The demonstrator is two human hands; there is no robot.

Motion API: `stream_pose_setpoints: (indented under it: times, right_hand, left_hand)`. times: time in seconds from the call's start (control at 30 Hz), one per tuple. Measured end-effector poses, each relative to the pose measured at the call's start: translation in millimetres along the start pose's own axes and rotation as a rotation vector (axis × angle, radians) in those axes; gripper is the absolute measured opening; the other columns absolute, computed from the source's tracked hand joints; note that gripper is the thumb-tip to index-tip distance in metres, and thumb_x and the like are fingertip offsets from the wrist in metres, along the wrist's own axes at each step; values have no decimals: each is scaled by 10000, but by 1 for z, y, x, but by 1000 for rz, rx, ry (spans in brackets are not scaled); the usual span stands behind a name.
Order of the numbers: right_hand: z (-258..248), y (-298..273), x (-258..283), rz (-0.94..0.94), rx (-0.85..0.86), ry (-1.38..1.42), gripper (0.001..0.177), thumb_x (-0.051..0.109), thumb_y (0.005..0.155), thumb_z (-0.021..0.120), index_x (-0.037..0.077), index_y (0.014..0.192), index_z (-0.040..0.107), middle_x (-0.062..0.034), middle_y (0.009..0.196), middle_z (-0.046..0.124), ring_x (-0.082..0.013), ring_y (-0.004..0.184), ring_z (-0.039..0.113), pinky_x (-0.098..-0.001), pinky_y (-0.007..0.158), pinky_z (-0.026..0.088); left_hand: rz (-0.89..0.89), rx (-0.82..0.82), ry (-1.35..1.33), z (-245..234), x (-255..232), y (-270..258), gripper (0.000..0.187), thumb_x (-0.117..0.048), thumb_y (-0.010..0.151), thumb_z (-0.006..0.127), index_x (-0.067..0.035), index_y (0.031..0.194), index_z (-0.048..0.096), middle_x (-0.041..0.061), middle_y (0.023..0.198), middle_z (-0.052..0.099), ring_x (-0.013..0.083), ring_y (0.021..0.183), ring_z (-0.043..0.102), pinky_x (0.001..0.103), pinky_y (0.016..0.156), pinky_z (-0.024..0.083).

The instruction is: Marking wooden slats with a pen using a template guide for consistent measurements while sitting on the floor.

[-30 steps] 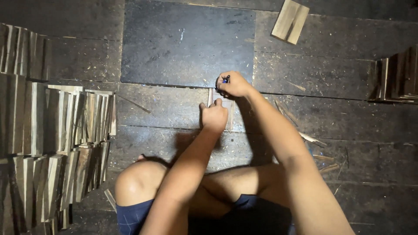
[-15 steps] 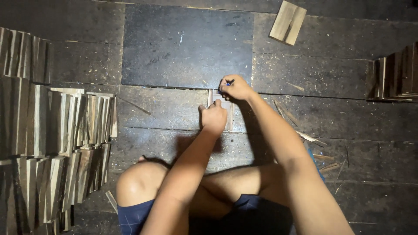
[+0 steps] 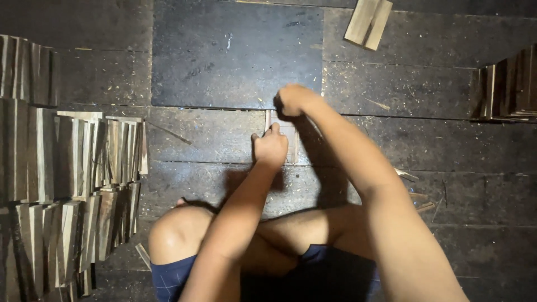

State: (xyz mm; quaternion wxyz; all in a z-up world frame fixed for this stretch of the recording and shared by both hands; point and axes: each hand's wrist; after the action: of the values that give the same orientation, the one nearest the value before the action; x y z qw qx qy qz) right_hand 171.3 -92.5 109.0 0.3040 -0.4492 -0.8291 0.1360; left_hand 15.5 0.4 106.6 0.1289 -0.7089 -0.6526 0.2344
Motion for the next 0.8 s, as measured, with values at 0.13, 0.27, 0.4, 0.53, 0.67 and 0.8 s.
stream_pose_setpoints:
  times: [0.13, 0.27, 0.4, 0.53, 0.67, 0.8]
  right_hand:
    - [16, 12, 10, -69, -41, -161, 328, 92, 719, 743, -57, 1009, 780, -304, 881, 732, -443, 825, 747, -497, 714, 636]
    - [7, 3, 16, -22, 29, -139, 395, 134, 730, 697, -45, 1074, 771, -291, 964, 741, -466, 930, 734, -534, 787, 625]
    - [-9, 0, 17, -5, 40, -61, 338, 129, 768, 656, -4, 1052, 782, -299, 1024, 744, -486, 1017, 714, -522, 880, 603]
    - [5, 11, 9, 23, 16, -40, 337, 137, 773, 653, 29, 1064, 784, -298, 1034, 740, -490, 1005, 716, -523, 852, 610]
    - [14, 14, -4, 41, 1, 35, 329, 147, 773, 671, -1, 1046, 778, -318, 1023, 729, -506, 976, 715, -549, 810, 605]
    - [20, -25, -14, 121, -251, 178, 176, 158, 804, 691, 90, 952, 758, -203, 852, 737, -426, 903, 734, -494, 785, 573]
  left_hand:
    - [4, -65, -32, 19, 4, 9, 326, -53, 1039, 437, 2, 1164, 732, 125, 1277, 525, 284, 1169, 612, 752, 988, 302]
    - [11, -57, -28, 19, 1, 8, 318, -52, 1047, 440, 16, 1170, 726, 130, 1292, 534, 286, 1172, 612, 736, 979, 324]
    - [15, -103, -23, 21, 3, 15, 324, -14, 1023, 434, 13, 1145, 733, 143, 1282, 520, 292, 1144, 615, 735, 970, 325]
    - [-23, -43, -25, 19, 1, 17, 358, -6, 1024, 402, -12, 1159, 733, 125, 1323, 527, 276, 1186, 607, 702, 971, 336]
    - [-19, -43, -25, 13, 0, 13, 337, -24, 1022, 425, -25, 1170, 728, 124, 1322, 519, 285, 1194, 596, 716, 976, 322]
    - [-23, -13, -30, 10, 3, 7, 305, -95, 987, 513, -94, 1190, 740, 94, 1397, 493, 281, 1266, 556, 675, 1009, 348]
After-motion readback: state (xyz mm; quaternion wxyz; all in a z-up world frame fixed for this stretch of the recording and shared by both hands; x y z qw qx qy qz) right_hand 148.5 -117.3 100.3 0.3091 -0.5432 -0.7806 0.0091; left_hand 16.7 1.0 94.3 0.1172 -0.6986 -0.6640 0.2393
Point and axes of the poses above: each hand's wrist, its own y-axis towards the middle knuckle, its own z-axis out of the palm, x = y × z
